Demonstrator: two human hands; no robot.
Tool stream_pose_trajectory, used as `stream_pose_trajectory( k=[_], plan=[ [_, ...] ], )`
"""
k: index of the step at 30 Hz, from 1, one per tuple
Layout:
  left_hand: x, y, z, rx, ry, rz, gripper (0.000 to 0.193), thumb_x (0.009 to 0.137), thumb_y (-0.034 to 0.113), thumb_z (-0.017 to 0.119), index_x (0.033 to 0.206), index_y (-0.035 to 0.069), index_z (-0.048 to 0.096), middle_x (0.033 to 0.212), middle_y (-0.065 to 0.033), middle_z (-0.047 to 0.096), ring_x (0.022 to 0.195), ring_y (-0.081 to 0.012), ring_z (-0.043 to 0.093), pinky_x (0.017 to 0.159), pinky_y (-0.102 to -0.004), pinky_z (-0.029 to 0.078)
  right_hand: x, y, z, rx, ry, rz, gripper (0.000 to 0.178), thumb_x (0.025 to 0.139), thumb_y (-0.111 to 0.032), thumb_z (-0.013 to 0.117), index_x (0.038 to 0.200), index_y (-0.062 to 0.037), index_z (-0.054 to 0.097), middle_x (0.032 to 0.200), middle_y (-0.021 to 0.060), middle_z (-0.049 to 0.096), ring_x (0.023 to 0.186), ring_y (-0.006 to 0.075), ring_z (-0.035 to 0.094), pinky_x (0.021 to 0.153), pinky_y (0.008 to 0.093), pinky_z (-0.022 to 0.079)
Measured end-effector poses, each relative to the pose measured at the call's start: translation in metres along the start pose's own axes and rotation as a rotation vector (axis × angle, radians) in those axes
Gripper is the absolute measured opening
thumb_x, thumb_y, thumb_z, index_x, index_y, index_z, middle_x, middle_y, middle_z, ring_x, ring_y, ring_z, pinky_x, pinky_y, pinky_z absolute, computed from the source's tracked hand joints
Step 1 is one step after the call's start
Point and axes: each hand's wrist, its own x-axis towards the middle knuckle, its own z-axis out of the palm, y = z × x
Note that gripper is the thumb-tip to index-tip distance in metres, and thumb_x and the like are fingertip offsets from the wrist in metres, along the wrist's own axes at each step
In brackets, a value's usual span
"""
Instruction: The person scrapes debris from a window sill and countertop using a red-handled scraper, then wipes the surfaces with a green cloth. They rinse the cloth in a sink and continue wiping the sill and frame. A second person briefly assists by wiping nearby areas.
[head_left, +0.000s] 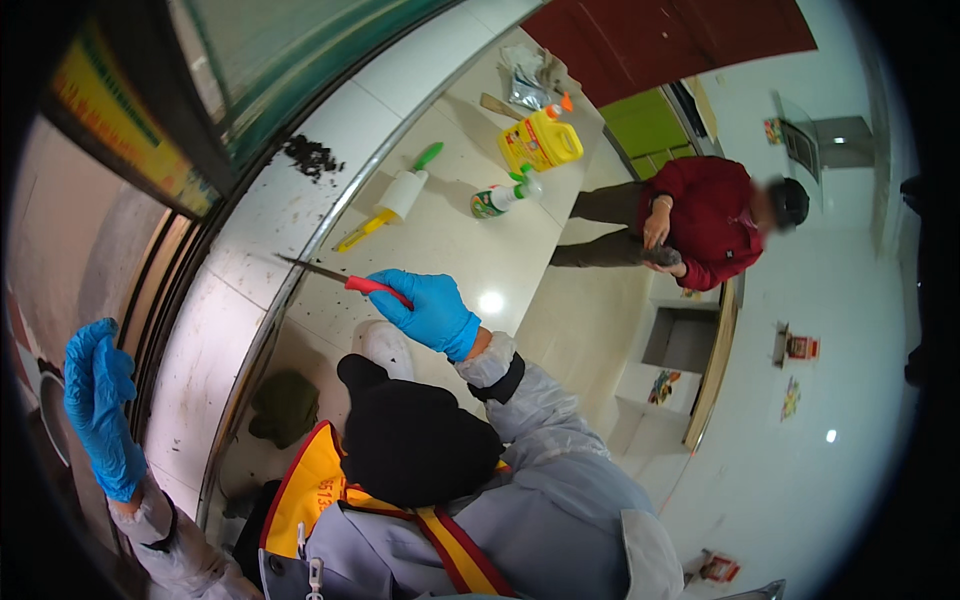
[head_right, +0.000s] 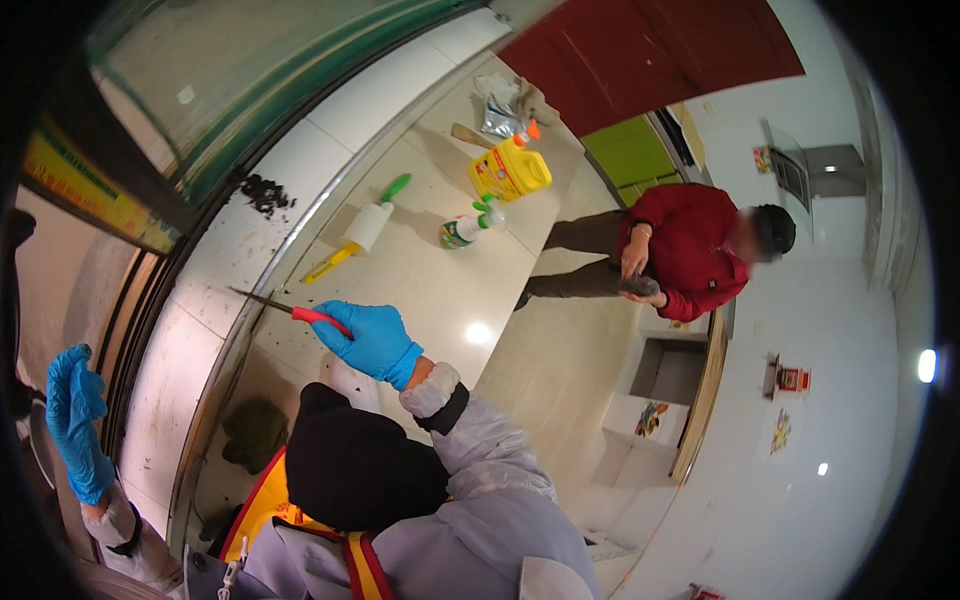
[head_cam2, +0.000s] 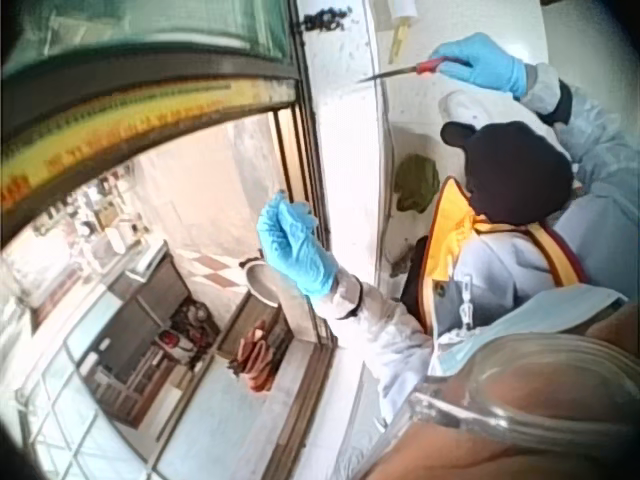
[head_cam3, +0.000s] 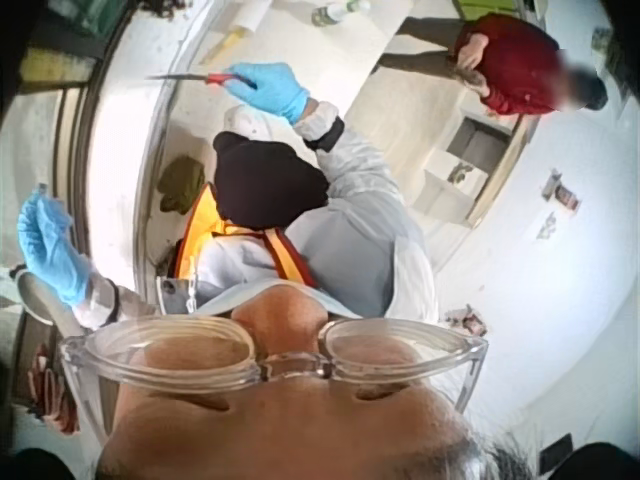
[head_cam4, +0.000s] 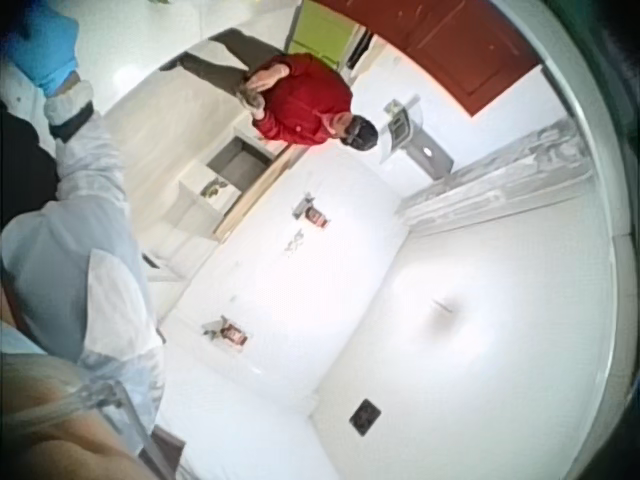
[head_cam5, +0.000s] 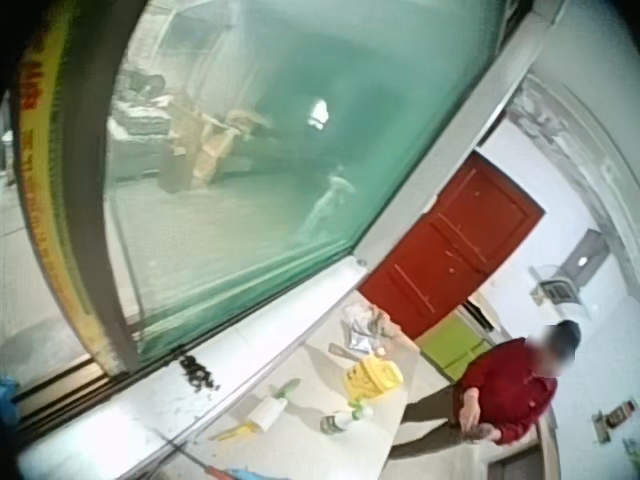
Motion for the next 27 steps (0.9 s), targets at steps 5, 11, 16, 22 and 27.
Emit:
stream_pose_trajectory(
  k=[5, 11, 16, 22, 27],
  plan=[
    [0.022, 0.011, 0.015, 0.064, -0.195, 0.019, 0.042, 0.098, 0.035, 0.059, 0.133, 0.013, 0.059, 0.124, -0.0039, 0.064, 0.101, -0.0143, 0.064, 0.079, -0.0244, 0.051, -0.028, 0.05, 0.006, -0.006, -0.074, 0.226, 0.03, 0.095, -0.042, 0.056, 0.086, -0.0173, 0.071, 0.073, 0.0101, 0.066, 0.063, 0.0318, 0.063, 0.058, 0.0369, 0.049],
    [0.033, 0.028, 0.057, 0.135, -0.176, -0.063, 0.041, 0.098, 0.032, 0.06, 0.135, 0.013, 0.058, 0.128, -0.0047, 0.063, 0.105, -0.0136, 0.064, 0.082, -0.0217, 0.05, -0.051, 0.103, 0.039, -0.076, -0.234, 0.465, 0.034, 0.097, -0.043, 0.053, 0.097, -0.0156, 0.073, 0.084, 0.0054, 0.073, 0.076, 0.0265, 0.068, 0.075, 0.0345, 0.053],
    [0.032, 0.053, 0.077, 0.036, -0.238, -0.043, 0.024, 0.096, 0.005, 0.059, 0.119, 0.001, 0.062, 0.108, -0.0013, 0.062, 0.087, -0.01, 0.057, 0.075, -0.0213, 0.046, -0.057, 0.108, 0.007, 0.453, -0.162, 0.634, 0.03, 0.098, -0.03, 0.056, 0.102, -0.0036, 0.071, 0.085, 0.0053, 0.072, 0.081, 0.0155, 0.066, 0.079, 0.031, 0.051],
    [0.035, 0.061, 0.088, -0.183, -0.223, -0.168, 0.024, 0.096, 0.006, 0.059, 0.119, 0.001, 0.064, 0.101, -0.0047, 0.067, 0.082, -0.0115, 0.06, 0.066, -0.021, 0.046, -0.021, 0.067, -0.014, 0.712, 0.039, 0.454, 0.022, 0.094, -0.027, 0.064, 0.1, -0.006, 0.064, 0.08, 0.0054, 0.067, 0.064, 0.01, 0.056, 0.057, 0.0265, 0.045],
    [0.031, 0.054, 0.085, -0.16, -0.218, -0.153, 0.024, 0.095, 0.005, 0.06, 0.118, 0.0, 0.064, 0.1, -0.0043, 0.067, 0.082, -0.011, 0.06, 0.066, -0.0204, 0.045, 0.004, 0.016, 0.012, 0.366, -0.14, 0.18, 0.025, 0.091, -0.031, 0.067, 0.102, -0.0093, 0.063, 0.088, 0.0127, 0.07, 0.079, 0.0274, 0.07, 0.068, 0.0348, 0.054]
  ],
)
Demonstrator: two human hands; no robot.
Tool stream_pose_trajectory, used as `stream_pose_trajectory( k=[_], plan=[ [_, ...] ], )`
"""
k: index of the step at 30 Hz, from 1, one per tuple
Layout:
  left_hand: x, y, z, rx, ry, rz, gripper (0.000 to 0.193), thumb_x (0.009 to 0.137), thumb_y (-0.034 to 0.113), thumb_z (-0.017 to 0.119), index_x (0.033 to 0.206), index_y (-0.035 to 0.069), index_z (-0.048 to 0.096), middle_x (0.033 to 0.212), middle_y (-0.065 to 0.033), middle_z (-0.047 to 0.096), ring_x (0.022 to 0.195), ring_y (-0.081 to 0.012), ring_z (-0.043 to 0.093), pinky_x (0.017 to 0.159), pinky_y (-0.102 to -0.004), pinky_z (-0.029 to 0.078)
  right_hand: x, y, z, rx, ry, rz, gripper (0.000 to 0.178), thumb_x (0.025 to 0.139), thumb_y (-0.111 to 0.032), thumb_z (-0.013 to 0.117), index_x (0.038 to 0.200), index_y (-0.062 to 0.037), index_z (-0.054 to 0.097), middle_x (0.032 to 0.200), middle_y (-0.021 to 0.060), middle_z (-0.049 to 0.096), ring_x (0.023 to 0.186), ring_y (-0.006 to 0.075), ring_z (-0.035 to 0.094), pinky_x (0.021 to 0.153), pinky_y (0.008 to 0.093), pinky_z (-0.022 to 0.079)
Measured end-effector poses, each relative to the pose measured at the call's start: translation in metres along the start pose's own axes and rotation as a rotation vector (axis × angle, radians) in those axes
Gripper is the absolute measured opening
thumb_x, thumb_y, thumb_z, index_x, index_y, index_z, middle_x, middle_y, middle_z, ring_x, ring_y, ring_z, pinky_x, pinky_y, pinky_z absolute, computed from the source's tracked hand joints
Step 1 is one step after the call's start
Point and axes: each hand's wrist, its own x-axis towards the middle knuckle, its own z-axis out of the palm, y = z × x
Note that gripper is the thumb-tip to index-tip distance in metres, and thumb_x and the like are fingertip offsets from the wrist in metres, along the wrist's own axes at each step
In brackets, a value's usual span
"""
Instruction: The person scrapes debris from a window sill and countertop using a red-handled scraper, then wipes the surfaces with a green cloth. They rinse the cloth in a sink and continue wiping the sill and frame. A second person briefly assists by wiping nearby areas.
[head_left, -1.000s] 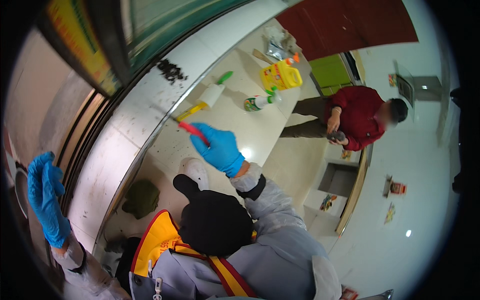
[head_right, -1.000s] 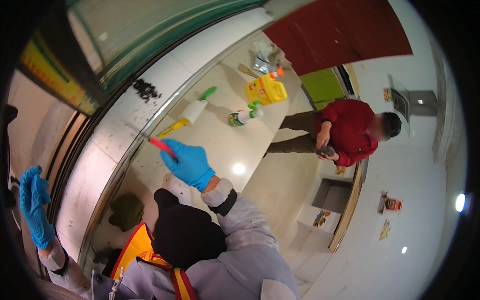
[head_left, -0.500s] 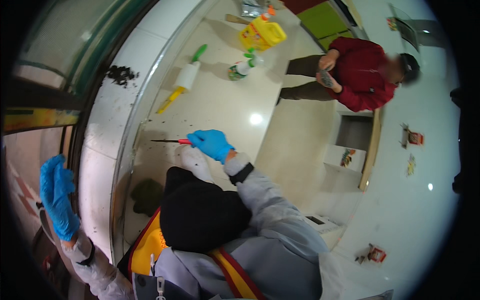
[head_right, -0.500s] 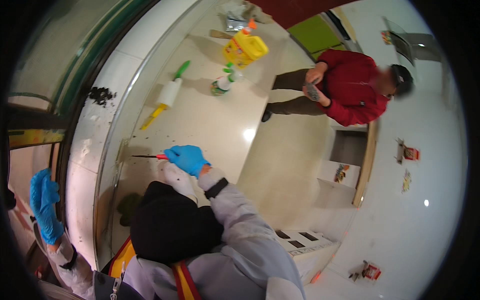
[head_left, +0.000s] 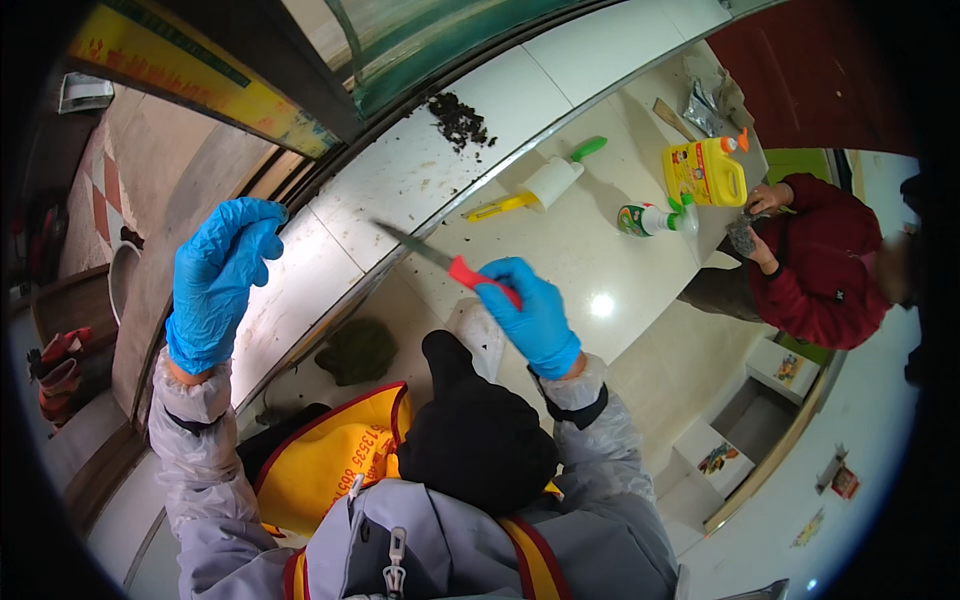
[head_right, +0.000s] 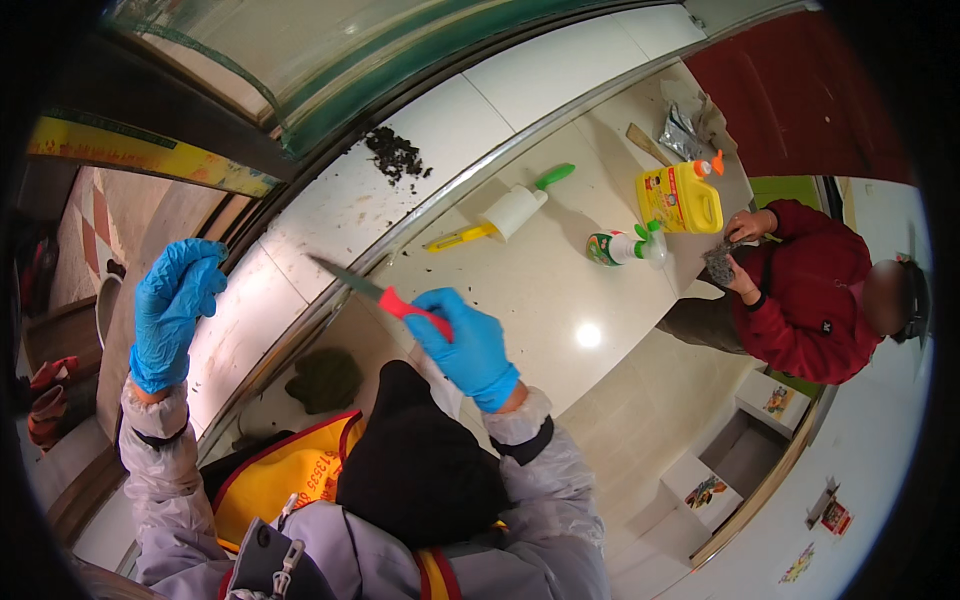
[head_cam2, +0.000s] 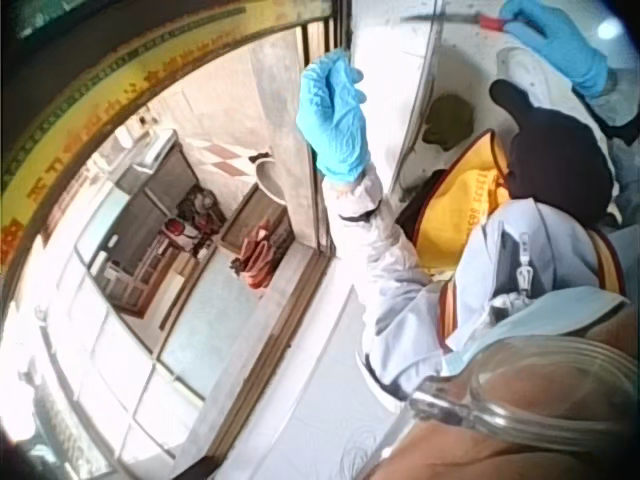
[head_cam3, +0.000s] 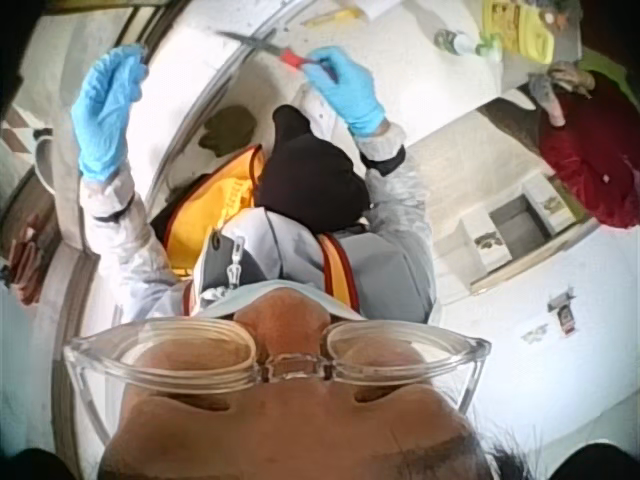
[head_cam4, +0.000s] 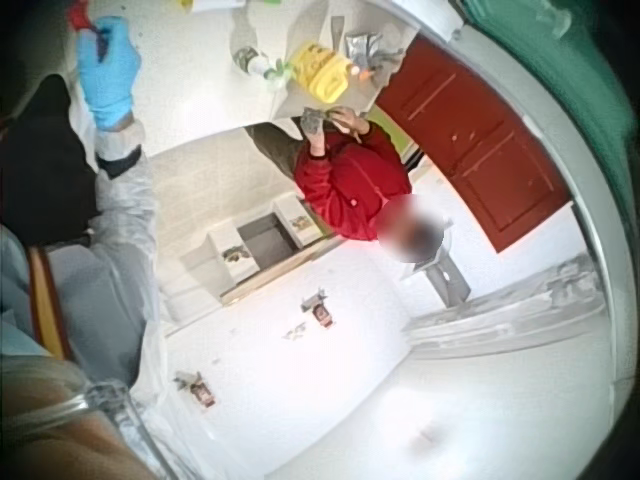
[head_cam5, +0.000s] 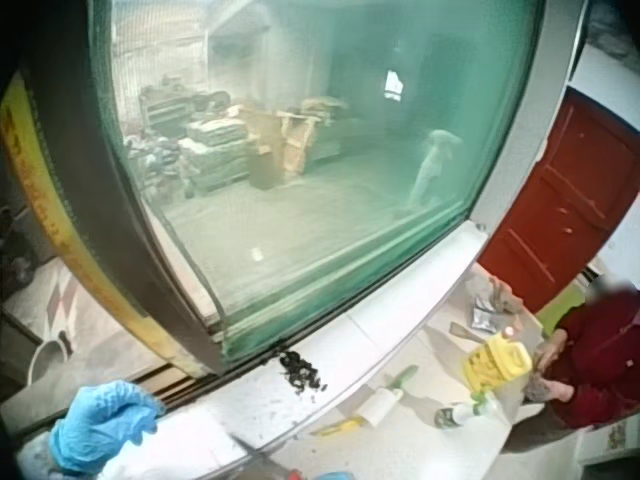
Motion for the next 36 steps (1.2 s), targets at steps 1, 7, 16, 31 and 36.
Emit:
stream_pose_trajectory(
  k=[1, 7, 16, 31, 36],
  plan=[
    [-0.001, -0.003, -0.002, 0.0, -0.003, -0.004, 0.024, 0.095, 0.005, 0.06, 0.118, 0.0, 0.064, 0.1, -0.0042, 0.067, 0.082, -0.0109, 0.06, 0.066, -0.0205, 0.045, 0.004, -0.005, 0.008, -0.069, -0.029, 0.014, 0.026, 0.091, -0.032, 0.068, 0.103, -0.0097, 0.063, 0.088, 0.0127, 0.07, 0.078, 0.0289, 0.07, 0.067, 0.0352, 0.054],
    [-0.003, -0.011, -0.01, 0.0, -0.012, -0.066, 0.025, 0.094, 0.005, 0.06, 0.119, 0.0, 0.063, 0.102, -0.0035, 0.066, 0.083, -0.0099, 0.059, 0.066, -0.0205, 0.045, 0.035, -0.007, 0.004, -0.17, 0.224, -0.027, 0.023, 0.091, -0.031, 0.068, 0.103, -0.0116, 0.063, 0.081, 0.0125, 0.07, 0.07, 0.0307, 0.068, 0.062, 0.0371, 0.053],
    [0.001, -0.012, -0.001, 0.043, -0.035, -0.068, 0.024, 0.097, 0.01, 0.058, 0.118, 0.0, 0.063, 0.094, -0.0054, 0.066, 0.08, -0.0109, 0.059, 0.065, -0.0206, 0.045, 0.024, -0.012, 0.013, -0.163, 0.043, 0.036, 0.03, 0.089, -0.035, 0.071, 0.104, -0.0103, 0.064, 0.084, 0.012, 0.071, 0.075, 0.0293, 0.07, 0.065, 0.0357, 0.055],
    [0.015, -0.013, 0.105, 1.092, -0.26, 0.545, 0.077, 0.08, 0.003, 0.058, 0.151, 0.027, 0.038, 0.059, -0.0038, 0.049, 0.043, -0.02, 0.051, 0.04, -0.0294, 0.043, 0.019, -0.031, -0.002, -0.318, 0.37, -0.232, 0.03, 0.082, -0.027, 0.079, 0.102, -0.0083, 0.065, 0.076, 0.009, 0.07, 0.058, 0.0233, 0.066, 0.052, 0.0318, 0.051],
    [0.031, -0.017, 0.115, 1.192, -0.196, 0.501, 0.078, 0.081, 0.0, 0.055, 0.151, 0.03, 0.036, 0.059, -0.0025, 0.049, 0.043, -0.019, 0.05, 0.039, -0.0302, 0.041, 0.019, -0.028, -0.008, -0.438, 0.446, -0.313, 0.032, 0.08, -0.028, 0.081, 0.101, -0.0092, 0.066, 0.071, 0.0073, 0.067, 0.053, 0.0225, 0.061, 0.049, 0.0321, 0.048]
  ],
)
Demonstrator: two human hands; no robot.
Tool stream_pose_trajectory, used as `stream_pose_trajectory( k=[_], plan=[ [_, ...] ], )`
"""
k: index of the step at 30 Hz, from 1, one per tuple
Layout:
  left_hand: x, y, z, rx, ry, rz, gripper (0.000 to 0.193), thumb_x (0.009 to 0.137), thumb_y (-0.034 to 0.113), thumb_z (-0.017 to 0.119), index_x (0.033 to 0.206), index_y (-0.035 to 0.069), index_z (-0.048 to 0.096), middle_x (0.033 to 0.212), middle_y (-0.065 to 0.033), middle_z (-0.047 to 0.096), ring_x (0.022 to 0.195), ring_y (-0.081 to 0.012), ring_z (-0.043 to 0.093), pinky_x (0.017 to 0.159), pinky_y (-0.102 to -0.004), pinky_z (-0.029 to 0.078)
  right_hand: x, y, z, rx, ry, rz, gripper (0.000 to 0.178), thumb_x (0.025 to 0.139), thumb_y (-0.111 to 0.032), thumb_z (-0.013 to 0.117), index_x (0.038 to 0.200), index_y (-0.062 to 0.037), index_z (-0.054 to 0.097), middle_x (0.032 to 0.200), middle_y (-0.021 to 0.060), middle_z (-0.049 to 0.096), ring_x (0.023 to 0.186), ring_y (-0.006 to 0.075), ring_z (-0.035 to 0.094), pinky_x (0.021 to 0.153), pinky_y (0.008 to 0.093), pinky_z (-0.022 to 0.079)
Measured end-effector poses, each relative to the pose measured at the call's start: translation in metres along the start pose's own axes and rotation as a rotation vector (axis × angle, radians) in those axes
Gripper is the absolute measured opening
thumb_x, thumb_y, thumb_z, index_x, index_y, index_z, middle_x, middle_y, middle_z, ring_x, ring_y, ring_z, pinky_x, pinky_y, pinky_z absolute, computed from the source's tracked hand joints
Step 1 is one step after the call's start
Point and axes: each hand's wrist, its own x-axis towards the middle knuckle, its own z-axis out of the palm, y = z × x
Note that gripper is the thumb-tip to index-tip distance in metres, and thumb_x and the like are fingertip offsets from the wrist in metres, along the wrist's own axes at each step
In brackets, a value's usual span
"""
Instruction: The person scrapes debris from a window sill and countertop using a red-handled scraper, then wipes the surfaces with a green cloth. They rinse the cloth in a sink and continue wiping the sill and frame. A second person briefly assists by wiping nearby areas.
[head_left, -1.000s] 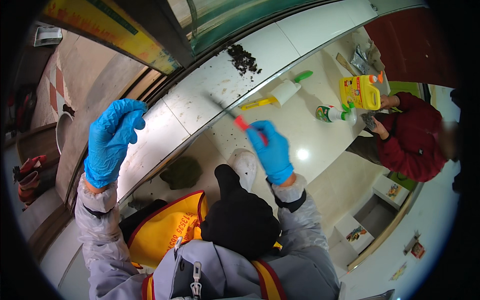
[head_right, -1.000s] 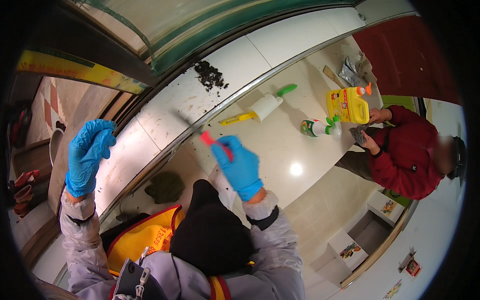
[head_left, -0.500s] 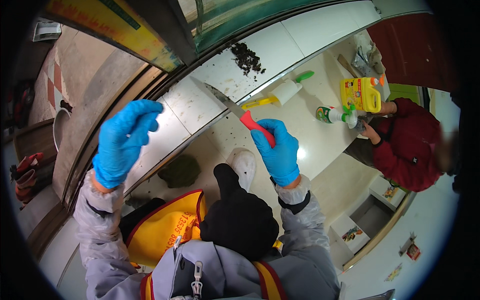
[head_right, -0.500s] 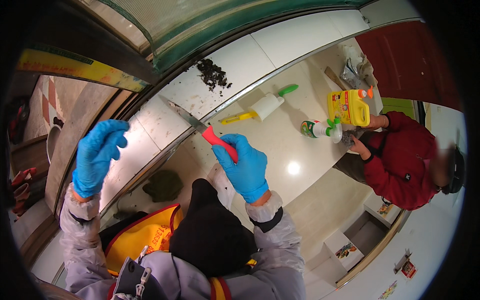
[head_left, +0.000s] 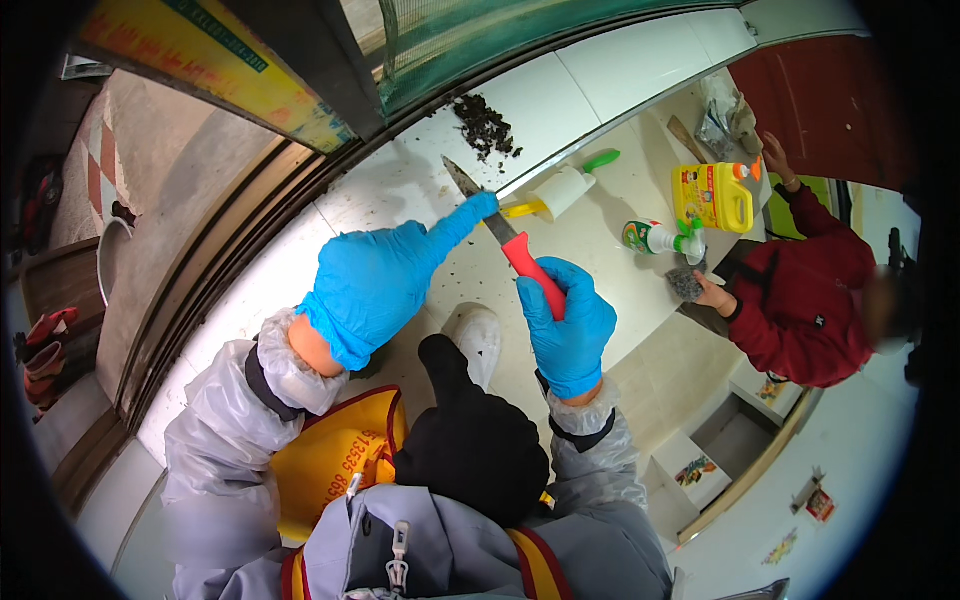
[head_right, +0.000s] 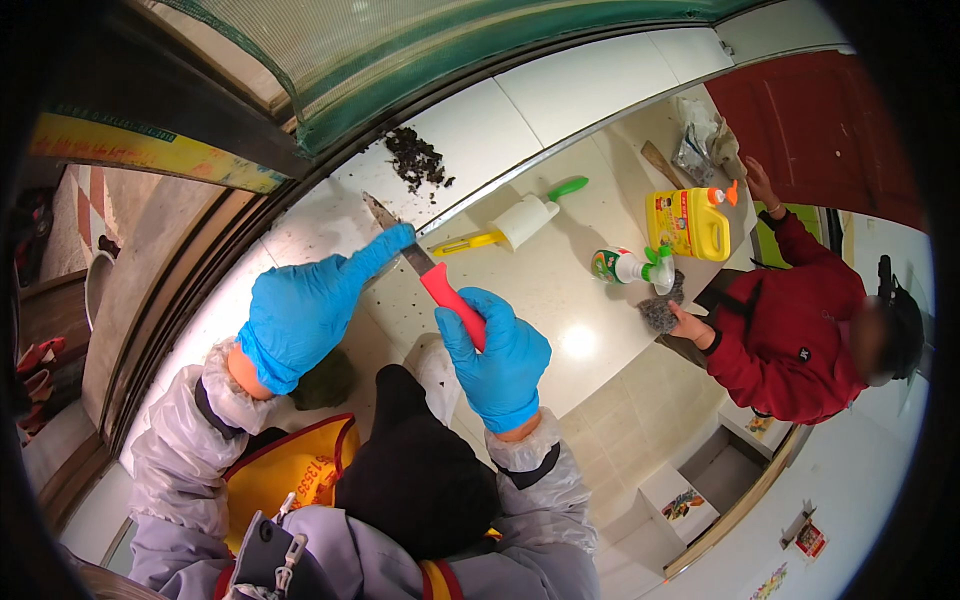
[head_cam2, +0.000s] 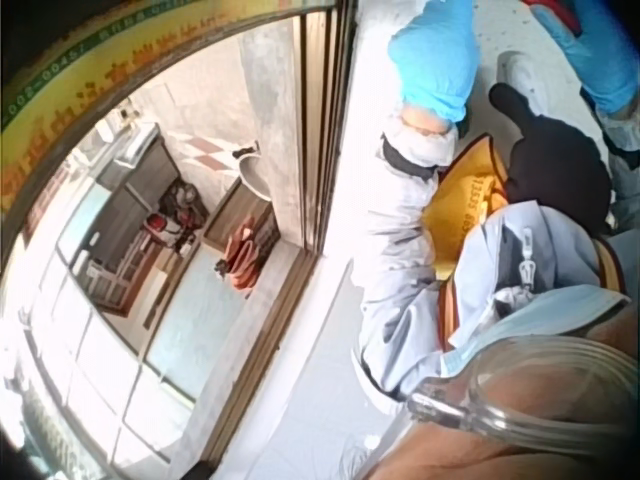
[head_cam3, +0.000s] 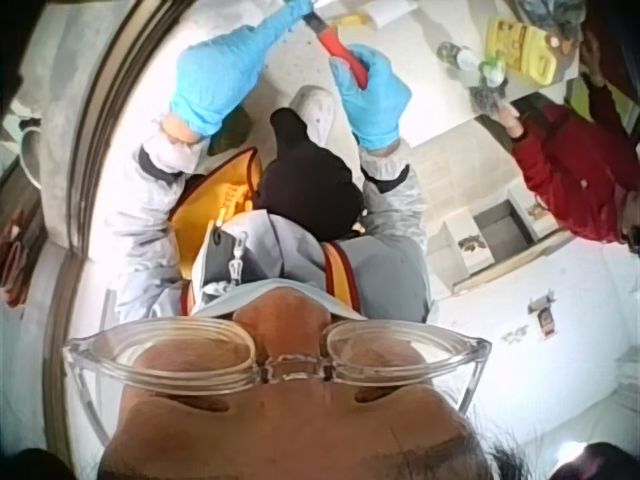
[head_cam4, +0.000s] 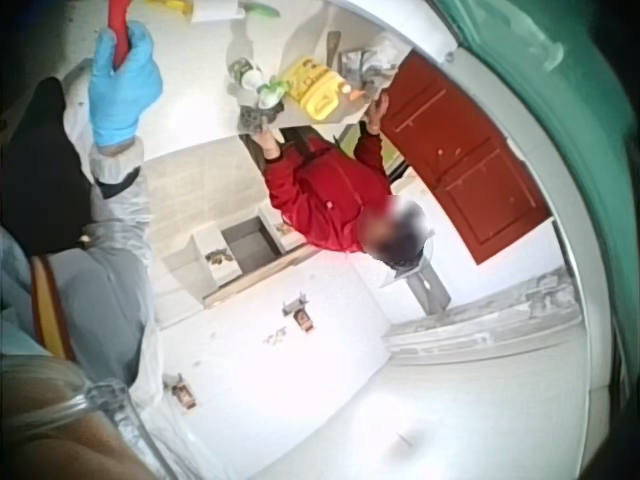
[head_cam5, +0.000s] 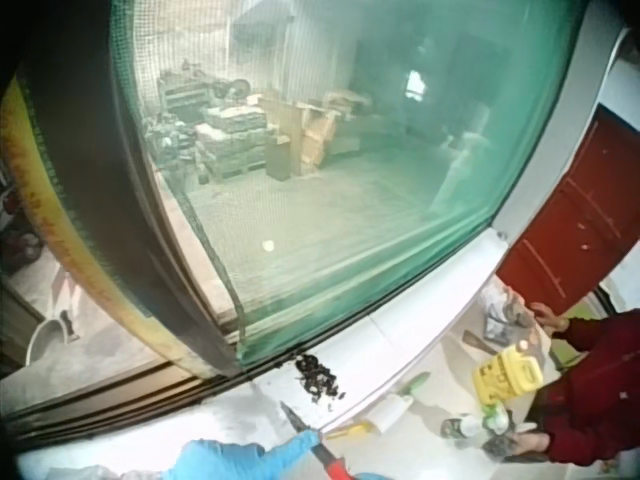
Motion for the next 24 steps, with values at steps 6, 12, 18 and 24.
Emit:
stream_pose_trajectory(
  k=[6, 12, 18, 24],
  plan=[
    [0.014, -0.01, 0.009, 0.047, 0.072, -0.036, 0.082, 0.082, 0.002, 0.055, 0.153, 0.033, 0.03, 0.058, -0.0028, 0.048, 0.041, -0.0182, 0.05, 0.037, -0.0317, 0.04, 0.002, 0.005, -0.004, -0.023, 0.052, -0.01, 0.033, 0.079, -0.026, 0.083, 0.102, -0.0099, 0.067, 0.069, 0.006, 0.065, 0.051, 0.0213, 0.058, 0.048, 0.0314, 0.047],
    [0.021, -0.019, 0.016, 0.1, 0.065, -0.178, 0.075, 0.086, 0.006, 0.055, 0.152, 0.033, 0.032, 0.063, -0.0039, 0.055, 0.044, -0.0202, 0.054, 0.037, -0.0338, 0.041, 0.004, 0.01, -0.007, -0.007, 0.103, -0.001, 0.032, 0.079, -0.024, 0.082, 0.102, -0.0095, 0.066, 0.074, 0.0066, 0.068, 0.053, 0.0228, 0.06, 0.049, 0.0328, 0.048],
    [0.022, -0.023, 0.014, -0.186, 0.445, -0.096, 0.018, 0.092, 0.015, 0.066, 0.109, 0.017, 0.068, 0.082, -0.012, 0.068, 0.061, -0.0292, 0.065, 0.054, -0.033, 0.051, 0.0, 0.014, -0.017, -0.075, 0.058, 0.028, 0.027, 0.083, -0.028, 0.077, 0.102, -0.012, 0.066, 0.077, 0.0095, 0.069, 0.059, 0.0267, 0.066, 0.053, 0.0362, 0.051],
    [0.023, -0.023, 0.005, -0.389, 0.414, -0.091, 0.011, 0.087, 0.006, 0.068, 0.097, 0.009, 0.064, 0.088, -0.0107, 0.068, 0.072, -0.0322, 0.066, 0.062, -0.0337, 0.053, -0.009, 0.019, -0.011, 0.122, -0.052, 0.3, 0.025, 0.089, -0.021, 0.073, 0.106, -0.006, 0.064, 0.086, 0.0111, 0.07, 0.068, 0.0189, 0.067, 0.061, 0.0299, 0.052]
  ],
)
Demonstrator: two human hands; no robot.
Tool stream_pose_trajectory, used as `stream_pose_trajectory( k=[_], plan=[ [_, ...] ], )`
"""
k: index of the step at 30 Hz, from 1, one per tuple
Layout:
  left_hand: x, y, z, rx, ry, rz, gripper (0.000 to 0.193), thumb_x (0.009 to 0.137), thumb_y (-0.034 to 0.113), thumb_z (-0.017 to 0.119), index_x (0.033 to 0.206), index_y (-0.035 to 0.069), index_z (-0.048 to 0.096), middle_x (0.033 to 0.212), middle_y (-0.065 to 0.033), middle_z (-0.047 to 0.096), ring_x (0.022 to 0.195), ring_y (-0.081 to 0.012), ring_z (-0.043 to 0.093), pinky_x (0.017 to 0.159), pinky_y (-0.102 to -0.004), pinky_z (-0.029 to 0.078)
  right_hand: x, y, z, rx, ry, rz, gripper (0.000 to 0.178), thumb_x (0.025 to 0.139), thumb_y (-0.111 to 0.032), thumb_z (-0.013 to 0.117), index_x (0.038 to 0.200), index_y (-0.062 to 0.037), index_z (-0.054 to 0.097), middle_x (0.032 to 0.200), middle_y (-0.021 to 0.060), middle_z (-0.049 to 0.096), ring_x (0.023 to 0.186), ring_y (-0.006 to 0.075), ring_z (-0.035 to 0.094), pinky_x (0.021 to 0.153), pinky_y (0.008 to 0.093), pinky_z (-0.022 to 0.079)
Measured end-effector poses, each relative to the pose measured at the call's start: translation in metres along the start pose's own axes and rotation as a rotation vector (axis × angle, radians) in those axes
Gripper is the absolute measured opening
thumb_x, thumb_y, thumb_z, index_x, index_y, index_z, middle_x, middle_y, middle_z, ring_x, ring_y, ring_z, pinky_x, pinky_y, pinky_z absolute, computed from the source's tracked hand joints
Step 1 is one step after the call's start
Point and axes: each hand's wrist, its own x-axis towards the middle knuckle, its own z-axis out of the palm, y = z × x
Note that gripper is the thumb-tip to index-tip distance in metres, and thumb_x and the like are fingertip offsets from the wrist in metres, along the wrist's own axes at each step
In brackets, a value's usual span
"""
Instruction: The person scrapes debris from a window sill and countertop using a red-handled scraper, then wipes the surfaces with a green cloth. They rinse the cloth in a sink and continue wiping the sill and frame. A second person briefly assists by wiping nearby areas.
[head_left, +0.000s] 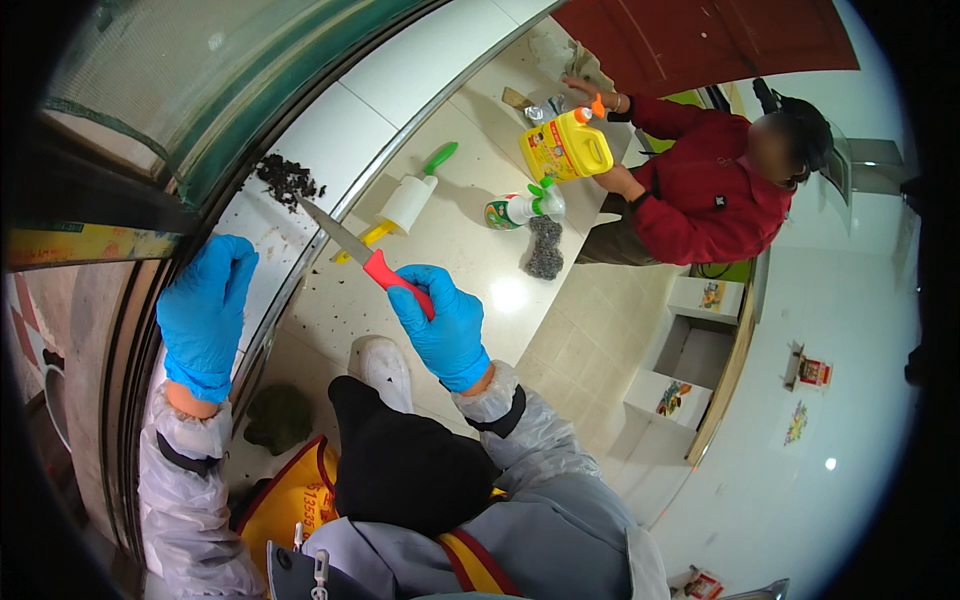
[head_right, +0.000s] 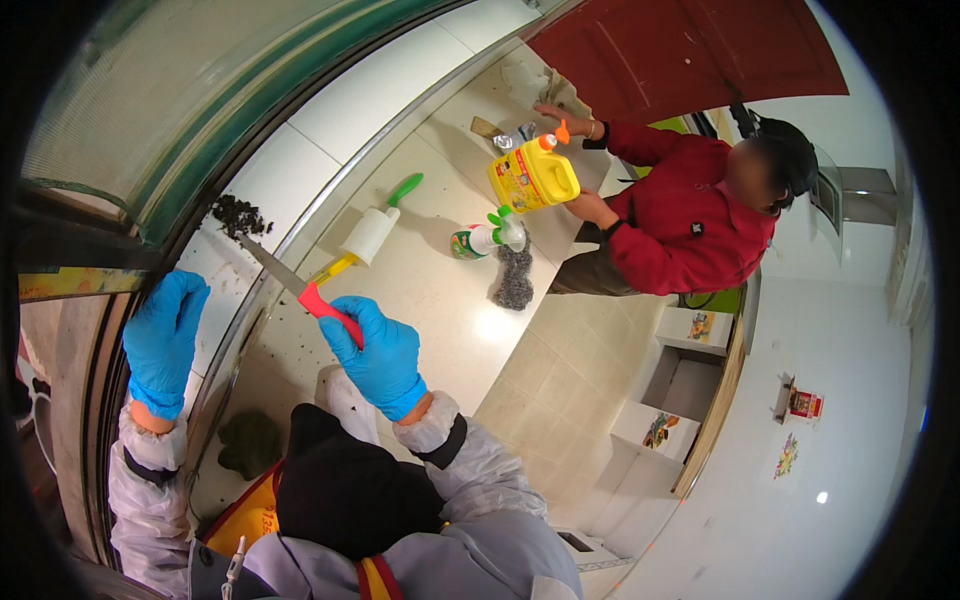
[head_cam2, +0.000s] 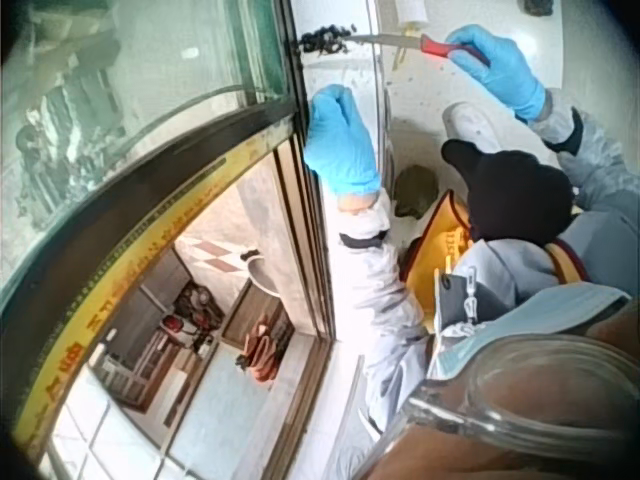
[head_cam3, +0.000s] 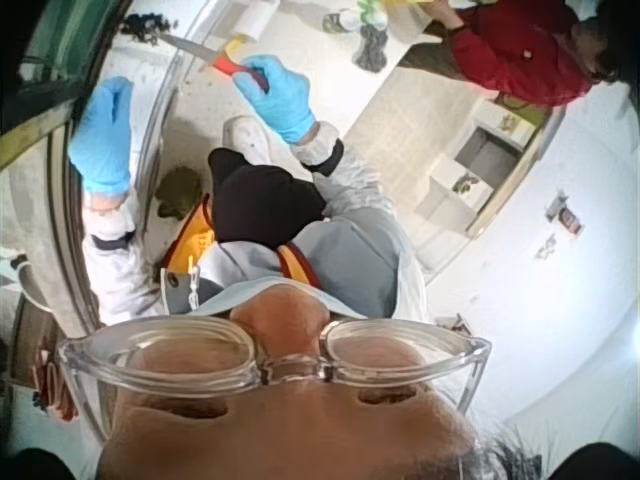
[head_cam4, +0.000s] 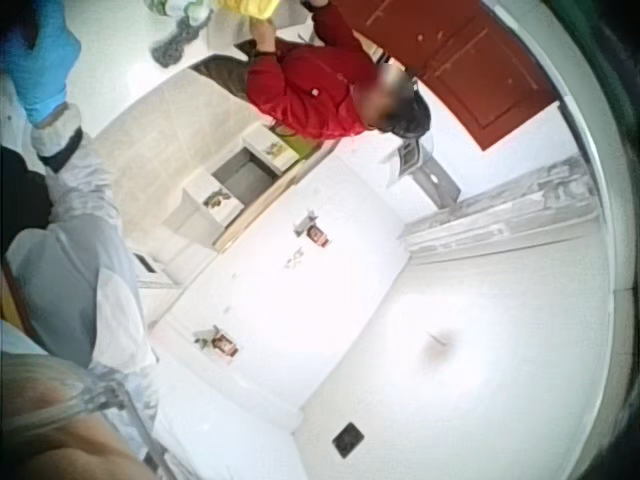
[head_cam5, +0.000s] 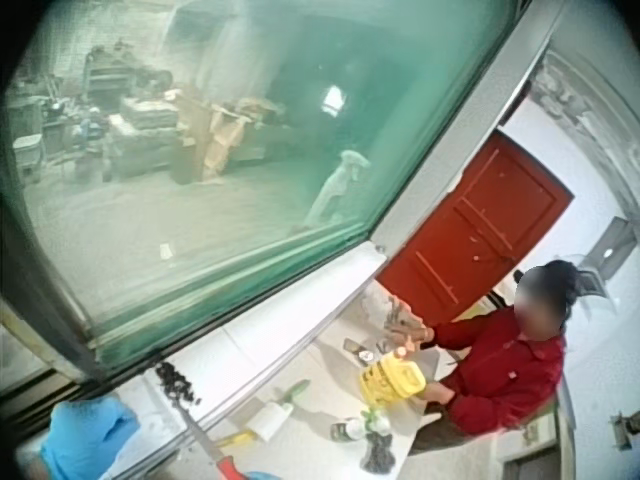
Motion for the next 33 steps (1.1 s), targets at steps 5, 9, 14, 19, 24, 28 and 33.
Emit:
stream_pose_trajectory(
  k=[5, 9, 14, 19, 24, 28, 33],
  plan=[
    [-0.002, -0.011, -0.002, -0.079, -0.039, 0.066, 0.021, 0.089, -0.001, 0.062, 0.108, 0.005, 0.067, 0.097, -0.0131, 0.07, 0.082, -0.0277, 0.068, 0.072, -0.0292, 0.054, -0.015, 0.044, 0.011, 0.278, 0.081, 0.274, 0.025, 0.092, -0.024, 0.07, 0.107, -0.0053, 0.061, 0.084, 0.0071, 0.067, 0.072, 0.0116, 0.06, 0.065, 0.0276, 0.049],
    [-0.011, -0.015, -0.008, -0.259, -0.097, -0.126, 0.036, 0.088, -0.008, 0.057, 0.12, 0.007, 0.067, 0.102, -0.0127, 0.071, 0.08, -0.0203, 0.067, 0.074, -0.0277, 0.054, -0.046, 0.094, 0.018, 0.002, -0.012, 0.394, 0.028, 0.091, -0.03, 0.07, 0.105, -0.0075, 0.061, 0.082, 0.0084, 0.068, 0.07, 0.0161, 0.063, 0.064, 0.031, 0.05],
    [-0.011, -0.011, -0.018, -0.386, -0.16, -0.361, 0.042, 0.09, -0.01, 0.053, 0.125, 0.009, 0.066, 0.109, -0.0096, 0.071, 0.085, -0.0136, 0.063, 0.077, -0.0209, 0.05, -0.073, 0.141, 0.027, -0.238, -0.209, 0.232, 0.03, 0.088, -0.036, 0.07, 0.104, -0.0121, 0.063, 0.078, 0.0127, 0.069, 0.069, 0.0308, 0.069, 0.06, 0.0378, 0.054],
    [-0.011, -0.007, -0.015, -0.511, -0.165, -0.482, 0.039, 0.095, -0.006, 0.05, 0.128, 0.009, 0.064, 0.114, -0.0083, 0.069, 0.092, -0.0125, 0.063, 0.082, -0.0198, 0.048, -0.071, 0.159, 0.052, -0.252, -0.315, 0.164, 0.029, 0.089, -0.035, 0.068, 0.107, -0.0122, 0.062, 0.083, 0.0134, 0.069, 0.071, 0.034, 0.068, 0.062, 0.041, 0.054],
    [-0.015, -0.011, -0.014, -0.303, -0.148, -0.252, 0.034, 0.096, -0.003, 0.049, 0.127, 0.004, 0.062, 0.121, -0.0112, 0.067, 0.105, -0.0176, 0.064, 0.092, -0.0274, 0.051, -0.059, 0.163, 0.075, -0.218, -0.399, 0.123, 0.028, 0.089, -0.033, 0.064, 0.106, -0.0114, 0.059, 0.09, 0.0159, 0.068, 0.075, 0.0372, 0.066, 0.066, 0.0466, 0.053],
    [-0.012, -0.015, -0.017, -0.749, -0.156, -0.495, 0.036, 0.1, 0.008, 0.044, 0.134, 0.002, 0.056, 0.134, -0.0103, 0.058, 0.115, -0.018, 0.058, 0.102, -0.0285, 0.043, -0.048, 0.173, 0.079, -0.309, -0.575, 0.11, 0.031, 0.09, -0.033, 0.062, 0.112, -0.0109, 0.061, 0.099, 0.0175, 0.067, 0.084, 0.0374, 0.066, 0.073, 0.0447, 0.053],
    [-0.009, -0.022, -0.014, -0.33, -0.212, -0.241, 0.034, 0.096, 0.004, 0.05, 0.129, 0.005, 0.059, 0.128, -0.0129, 0.061, 0.104, -0.025, 0.061, 0.091, -0.0322, 0.048, -0.027, 0.171, 0.056, -0.359, -0.423, 0.068, 0.03, 0.091, -0.027, 0.06, 0.115, -0.0087, 0.064, 0.108, 0.0173, 0.066, 0.097, 0.0346, 0.064, 0.084, 0.0414, 0.052]
  ],
)
